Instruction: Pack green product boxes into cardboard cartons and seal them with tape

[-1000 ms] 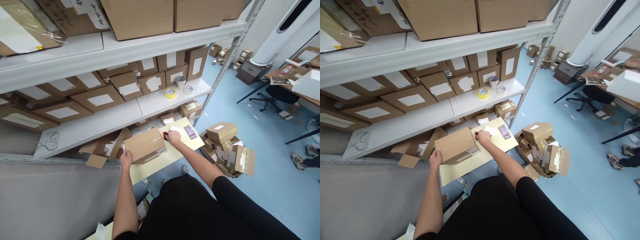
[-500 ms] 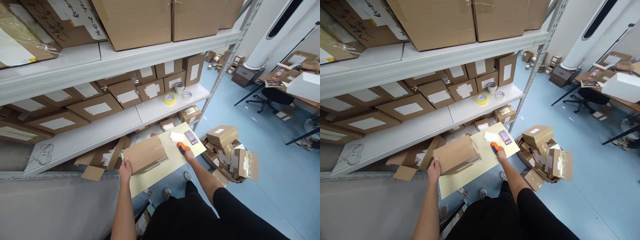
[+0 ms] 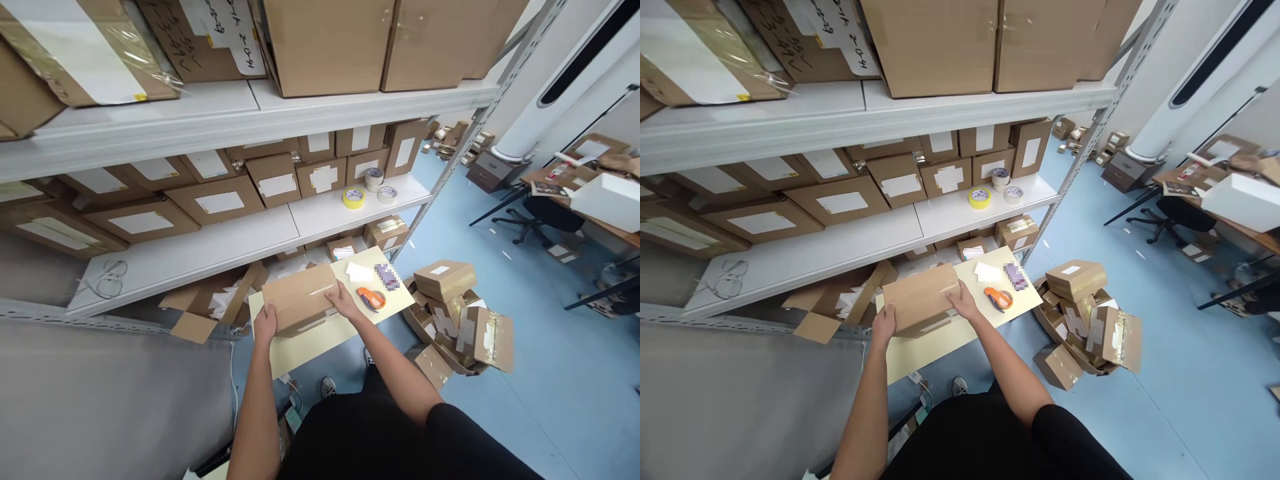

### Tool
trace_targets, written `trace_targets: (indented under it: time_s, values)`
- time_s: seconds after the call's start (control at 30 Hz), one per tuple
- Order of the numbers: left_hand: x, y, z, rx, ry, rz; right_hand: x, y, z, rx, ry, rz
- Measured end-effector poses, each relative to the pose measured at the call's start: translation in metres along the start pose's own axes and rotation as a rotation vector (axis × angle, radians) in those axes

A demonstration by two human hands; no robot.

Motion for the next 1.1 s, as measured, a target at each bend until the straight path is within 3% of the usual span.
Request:
trace_targets:
  time_s: [0.1,0.2,0.3,0.5,0.6,0.7,0.83,0.97,1.1]
  values:
    - [0.002,0.008,-0.021,-0.025,0.133,-0.207,-0.002,-0.019,-0.015,0.086,0.046,0.036]
    - [0.003,0.025,-0.044,-0.064,0.3,-0.53,-0.001,-0.05,-0.032,0.167,-0.017,0.11]
    - [-0.005,0.052,-0.057,-0.126,0.329,-0.665,0.015,-0.071,-0.043,0.216,-0.037,0.091]
    - [-0.032,0.102,-0.057,-0.159,0.166,-0.363,0.069,-0.076,-0.035,0.209,0.085,-0.092]
    - [-0.026,0.12,-0.059,-0.2,0.308,-0.181,0.08,-0.07,-0.025,0.155,0.075,-0.074]
    - [-0.006,0.135,-0.067,-0.218,0.511,0.117,0.073,-0.071,-0.015,0.145,0.01,-0.126]
    - [0.019,0.153,-0.074,-0.21,0.582,0.471,0.047,-0.085,0.002,0.153,-0.06,-0.227]
    - [0.044,0.168,-0.075,-0.148,0.591,0.589,0.029,-0.11,0.033,0.176,-0.074,-0.241]
    - [0.071,0.175,-0.06,-0.083,0.544,0.556,0.031,-0.142,0.077,0.24,-0.02,-0.258]
Point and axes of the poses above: each hand's wrist, its own z-axis towards the middle knuckle, its own y-axis out of the palm, x = y × z, the point moved 5 cm from there along z, towards the middle knuckle, and after that the axes turned 13 degrees about z, right-handed, at the moved point
